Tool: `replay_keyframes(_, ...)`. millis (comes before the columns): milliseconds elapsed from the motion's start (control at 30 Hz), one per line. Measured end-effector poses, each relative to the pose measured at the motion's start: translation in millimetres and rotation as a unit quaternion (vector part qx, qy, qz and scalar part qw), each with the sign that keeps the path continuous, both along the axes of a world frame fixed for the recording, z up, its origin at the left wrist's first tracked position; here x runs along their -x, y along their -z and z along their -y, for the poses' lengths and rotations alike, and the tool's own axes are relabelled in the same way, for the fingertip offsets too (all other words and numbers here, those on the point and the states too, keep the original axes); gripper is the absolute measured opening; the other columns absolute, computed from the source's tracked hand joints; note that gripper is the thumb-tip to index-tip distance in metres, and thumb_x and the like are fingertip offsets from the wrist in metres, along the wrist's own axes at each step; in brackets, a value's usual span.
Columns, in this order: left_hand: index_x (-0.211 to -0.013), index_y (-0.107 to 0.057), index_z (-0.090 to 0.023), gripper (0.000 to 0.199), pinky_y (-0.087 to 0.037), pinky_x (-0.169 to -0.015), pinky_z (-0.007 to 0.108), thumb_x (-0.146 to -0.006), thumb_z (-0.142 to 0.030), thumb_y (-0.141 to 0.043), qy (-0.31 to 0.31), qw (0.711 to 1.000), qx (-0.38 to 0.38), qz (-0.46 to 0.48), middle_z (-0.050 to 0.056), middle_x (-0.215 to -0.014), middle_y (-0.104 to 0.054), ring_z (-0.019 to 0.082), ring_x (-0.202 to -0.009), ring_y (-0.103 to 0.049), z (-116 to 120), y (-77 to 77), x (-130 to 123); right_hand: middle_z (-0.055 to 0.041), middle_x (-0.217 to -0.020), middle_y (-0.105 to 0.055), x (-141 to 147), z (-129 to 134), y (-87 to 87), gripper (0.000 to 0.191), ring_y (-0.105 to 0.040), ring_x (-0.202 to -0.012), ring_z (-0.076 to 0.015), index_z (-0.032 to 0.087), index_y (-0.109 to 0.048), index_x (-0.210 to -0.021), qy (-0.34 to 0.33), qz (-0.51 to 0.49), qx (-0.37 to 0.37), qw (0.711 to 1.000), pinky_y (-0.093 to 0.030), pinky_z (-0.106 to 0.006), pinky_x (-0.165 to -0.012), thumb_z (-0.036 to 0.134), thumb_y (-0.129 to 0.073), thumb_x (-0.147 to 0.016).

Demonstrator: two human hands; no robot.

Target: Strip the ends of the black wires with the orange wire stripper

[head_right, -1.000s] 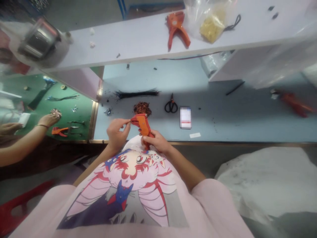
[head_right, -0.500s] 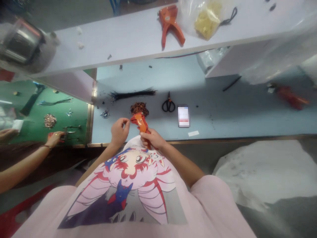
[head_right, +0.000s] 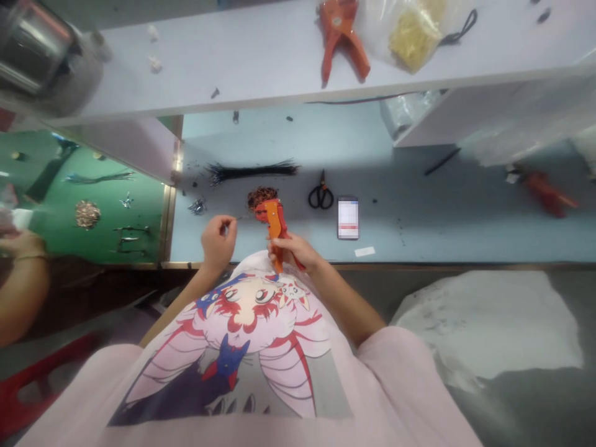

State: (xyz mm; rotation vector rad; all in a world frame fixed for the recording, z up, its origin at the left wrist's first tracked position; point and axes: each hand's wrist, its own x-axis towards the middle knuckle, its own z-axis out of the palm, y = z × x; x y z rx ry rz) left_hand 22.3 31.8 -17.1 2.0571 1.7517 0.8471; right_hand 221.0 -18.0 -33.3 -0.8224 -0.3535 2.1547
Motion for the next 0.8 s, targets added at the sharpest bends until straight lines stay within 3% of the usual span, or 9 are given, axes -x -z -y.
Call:
replay_keyframes(133,-0.082,-0.061,-0.016,0.017,-0.038,-0.064,0.024,-0.086,-0.028,-0.049,0.011,0.999,-0.041,0.028,0.0,-0.069,-0.055,0.011,-0.061,-0.045,6,-7.6,-3,-0.0053,-0.081,-0.065,1,9,-6.8,0.034,-0.065,-0.07,-0.0184,0.015,-0.053,-0.099,-0.03,0.007,-0.023,0.999,-0.053,-0.036,-0.07,0.028,-0.07,-0.073)
replay_keyframes(333,-0.084,-0.061,-0.016,0.016,-0.04,-0.065,0.023,-0.086,-0.027,-0.051,0.011,0.996,-0.056,0.064,0.001,-0.072,-0.057,0.01,-0.062,-0.047,11,-15.7,-3,-0.0095,-0.093,-0.066,2,15,-7.8,0.035,-0.066,-0.076,-0.0186,0.014,-0.054,-0.102,-0.018,0.052,-0.064,0.996,-0.053,-0.036,-0.075,0.03,-0.068,-0.074)
replay_keyframes(400,-0.084,-0.061,-0.016,0.015,-0.04,-0.065,0.023,-0.085,-0.027,-0.051,0.008,0.996,-0.06,0.072,0.001,-0.072,-0.057,0.01,-0.062,-0.046,11,-17.1,-1,-0.0096,-0.096,-0.065,0,8,5.1,0.036,-0.066,-0.078,-0.0184,0.015,-0.053,-0.103,-0.014,0.086,-0.076,0.993,-0.053,-0.036,-0.074,0.032,-0.067,-0.074)
replay_keyframes(467,-0.083,-0.061,-0.016,0.014,-0.04,-0.064,0.022,-0.085,-0.026,-0.052,0.011,0.995,-0.064,0.078,0.001,-0.072,-0.057,0.01,-0.061,-0.046,12,-17.8,0,-0.0078,-0.094,-0.065,1,-4,26.7,0.033,-0.064,-0.076,-0.0167,0.016,-0.053,-0.102,-0.024,0.19,-0.096,0.977,-0.053,-0.033,-0.071,0.032,-0.064,-0.075)
replay_keyframes(533,-0.083,-0.061,-0.017,0.013,-0.04,-0.063,0.023,-0.084,-0.026,-0.052,0.017,0.994,-0.068,0.081,0.0,-0.072,-0.057,0.01,-0.061,-0.046,13,-18.0,1,-0.0031,-0.081,-0.064,6,-20,53.5,0.025,-0.06,-0.067,-0.013,0.017,-0.052,-0.096,-0.052,0.367,-0.12,0.921,-0.05,-0.025,-0.063,0.028,-0.061,-0.075)
replay_keyframes(567,-0.083,-0.061,-0.017,0.012,-0.04,-0.063,0.023,-0.084,-0.025,-0.053,0.02,0.994,-0.071,0.081,0.0,-0.072,-0.057,0.01,-0.061,-0.046,14,-18.0,2,-0.0012,-0.073,-0.062,10,-28,67.2,0.023,-0.057,-0.062,-0.0121,0.017,-0.051,-0.093,-0.065,0.403,-0.118,0.905,-0.047,-0.024,-0.058,0.024,-0.061,-0.073)
replay_keyframes(667,-0.082,-0.062,-0.017,0.011,-0.04,-0.063,0.023,-0.083,-0.025,-0.053,0.022,0.994,-0.077,0.08,0.0,-0.072,-0.058,0.01,-0.061,-0.046,16,-18.3,4,0.0037,-0.056,-0.054,28,-46,101.8,0.018,-0.048,-0.052,-0.0102,0.016,-0.053,-0.08,-0.116,0.437,-0.127,0.883,-0.039,-0.021,-0.05,0.014,-0.063,-0.064)
replay_keyframes(800,-0.082,-0.062,-0.017,0.011,-0.04,-0.061,0.022,-0.083,-0.025,-0.054,0.008,0.994,-0.073,0.08,0.0,-0.072,-0.058,0.01,-0.061,-0.047,19,-19.3,14,0.0046,-0.049,-0.049,52,-54,124.5,0.015,-0.047,-0.05,-0.0112,0.015,-0.055,-0.067,-0.192,0.43,-0.172,0.865,-0.037,-0.022,-0.049,0.008,-0.062,-0.056)
